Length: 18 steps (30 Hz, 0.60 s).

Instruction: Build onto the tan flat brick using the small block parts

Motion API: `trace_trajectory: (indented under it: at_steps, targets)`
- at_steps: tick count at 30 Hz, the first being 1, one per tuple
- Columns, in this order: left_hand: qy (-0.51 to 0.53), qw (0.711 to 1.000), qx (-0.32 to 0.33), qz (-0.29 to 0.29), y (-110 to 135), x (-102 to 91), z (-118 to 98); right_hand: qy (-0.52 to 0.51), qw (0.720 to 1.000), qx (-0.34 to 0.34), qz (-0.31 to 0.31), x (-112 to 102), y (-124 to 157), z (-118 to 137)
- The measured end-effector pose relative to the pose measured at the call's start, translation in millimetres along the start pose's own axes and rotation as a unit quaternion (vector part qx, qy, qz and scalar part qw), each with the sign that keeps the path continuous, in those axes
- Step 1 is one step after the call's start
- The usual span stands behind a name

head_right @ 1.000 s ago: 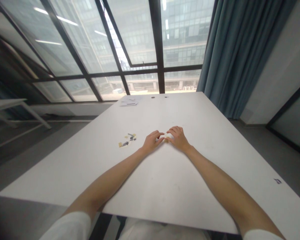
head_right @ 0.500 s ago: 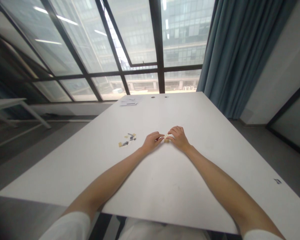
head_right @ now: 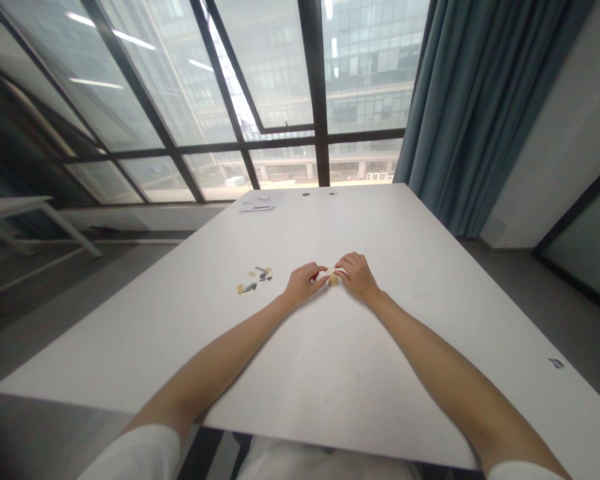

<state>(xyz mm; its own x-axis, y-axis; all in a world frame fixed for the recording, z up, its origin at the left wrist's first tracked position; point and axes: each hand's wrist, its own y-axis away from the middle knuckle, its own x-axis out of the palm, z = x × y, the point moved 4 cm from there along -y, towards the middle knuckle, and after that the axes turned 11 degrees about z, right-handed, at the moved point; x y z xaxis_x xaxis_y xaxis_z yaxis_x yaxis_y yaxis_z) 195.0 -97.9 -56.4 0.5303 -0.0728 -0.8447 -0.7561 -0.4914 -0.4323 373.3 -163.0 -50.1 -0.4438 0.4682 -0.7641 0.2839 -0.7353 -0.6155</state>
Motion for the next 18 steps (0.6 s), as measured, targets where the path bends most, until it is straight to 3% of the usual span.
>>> trace_trajectory:
  at_steps: [18]
  targets:
    - [0.039,0.998,-0.027,-0.04,-2.1,-3.5,5.0,-0.012,0.999,-0.022,0.02,2.6,-1.2,1.5]
